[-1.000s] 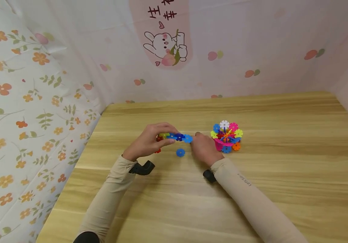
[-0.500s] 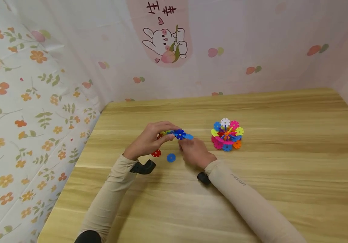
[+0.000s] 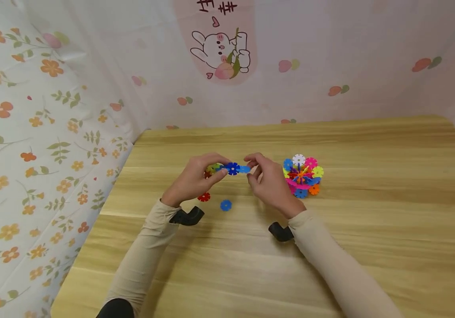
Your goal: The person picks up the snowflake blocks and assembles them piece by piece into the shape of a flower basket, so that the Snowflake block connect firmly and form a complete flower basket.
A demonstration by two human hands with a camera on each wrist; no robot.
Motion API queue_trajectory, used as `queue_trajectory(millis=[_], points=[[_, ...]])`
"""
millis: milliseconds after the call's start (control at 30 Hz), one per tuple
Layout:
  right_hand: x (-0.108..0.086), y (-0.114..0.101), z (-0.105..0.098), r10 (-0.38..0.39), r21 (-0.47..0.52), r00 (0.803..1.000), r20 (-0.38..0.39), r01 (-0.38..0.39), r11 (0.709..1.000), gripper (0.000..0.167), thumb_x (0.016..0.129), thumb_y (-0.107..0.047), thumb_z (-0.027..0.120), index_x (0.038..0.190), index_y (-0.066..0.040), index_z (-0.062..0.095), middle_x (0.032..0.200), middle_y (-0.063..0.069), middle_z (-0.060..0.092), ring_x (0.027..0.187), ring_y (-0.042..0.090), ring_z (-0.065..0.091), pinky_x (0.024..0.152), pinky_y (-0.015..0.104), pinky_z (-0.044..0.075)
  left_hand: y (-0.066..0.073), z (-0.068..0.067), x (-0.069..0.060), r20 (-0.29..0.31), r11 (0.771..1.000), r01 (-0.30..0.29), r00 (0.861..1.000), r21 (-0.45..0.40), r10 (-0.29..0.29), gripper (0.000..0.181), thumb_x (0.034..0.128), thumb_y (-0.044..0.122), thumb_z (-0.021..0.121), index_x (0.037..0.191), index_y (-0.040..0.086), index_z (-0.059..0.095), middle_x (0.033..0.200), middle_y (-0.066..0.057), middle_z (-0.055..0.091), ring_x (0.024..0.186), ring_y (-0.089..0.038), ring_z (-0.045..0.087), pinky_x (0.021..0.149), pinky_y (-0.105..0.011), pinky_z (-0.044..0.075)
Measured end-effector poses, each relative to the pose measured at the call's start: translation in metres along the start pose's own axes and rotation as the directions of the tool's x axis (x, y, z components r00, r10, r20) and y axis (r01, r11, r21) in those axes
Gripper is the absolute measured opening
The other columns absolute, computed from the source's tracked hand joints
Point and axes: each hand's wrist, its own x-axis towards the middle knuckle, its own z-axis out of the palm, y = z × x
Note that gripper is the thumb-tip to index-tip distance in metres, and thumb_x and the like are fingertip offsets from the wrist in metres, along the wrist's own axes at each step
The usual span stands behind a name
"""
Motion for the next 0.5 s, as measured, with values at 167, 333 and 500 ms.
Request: queue_trajectory(millis=[167, 333, 500], points=[[-0.003, -0.005, -0.003, -0.472, -0.438, 0.881, -0.025, 0.415, 0.798, 0.016, 0.085, -0.002, 0.075, 0.1, -0.001, 0.07, 0.088, 0.01, 0.067, 0.062, 0.018, 0.061, 0.052, 0.029, 0.05, 0.0, 0.006, 0.004, -0.056, 0.997, 0.081, 0.995, -0.003, -0.081, 0.014, 0.099, 0.016, 0.06, 0.104, 0.007, 0.07, 0.102, -0.005, 0.071, 0.084, -0.014, 0.063, 0.077, -0.028, 0.05], [-0.009, -0.001, -0.007, -0.556, -0.493, 0.823, -0.112, 0.44, 0.75, 0.013, 0.079, 0.006, 0.076, 0.089, 0.0, 0.07, 0.077, 0.009, 0.065, 0.055, 0.017, 0.059, 0.048, 0.029, 0.049, -0.001, 0.007, 0.005, -0.18, 0.994, 0.105, 0.978, 0.006, -0.102, 0.014, 0.0972, 0.016, 0.059, 0.094, 0.009, 0.071, 0.09, -0.003, 0.071, 0.071, -0.013, 0.059, 0.068, -0.027, 0.047], [-0.014, 0.001, -0.01, -0.536, -0.472, 0.834, -0.128, 0.424, 0.773, 0.008, 0.086, -0.003, 0.074, 0.09, 0.002, 0.07, 0.076, 0.007, 0.066, 0.052, 0.013, 0.056, 0.046, 0.025, 0.047, 0.003, 0.004, 0.007, -0.226, 0.99, 0.129, 0.964, -0.054, -0.138, 0.014, 0.0968, 0.014, 0.059, 0.094, 0.007, 0.071, 0.091, -0.005, 0.072, 0.075, -0.014, 0.06, 0.068, -0.027, 0.048]])
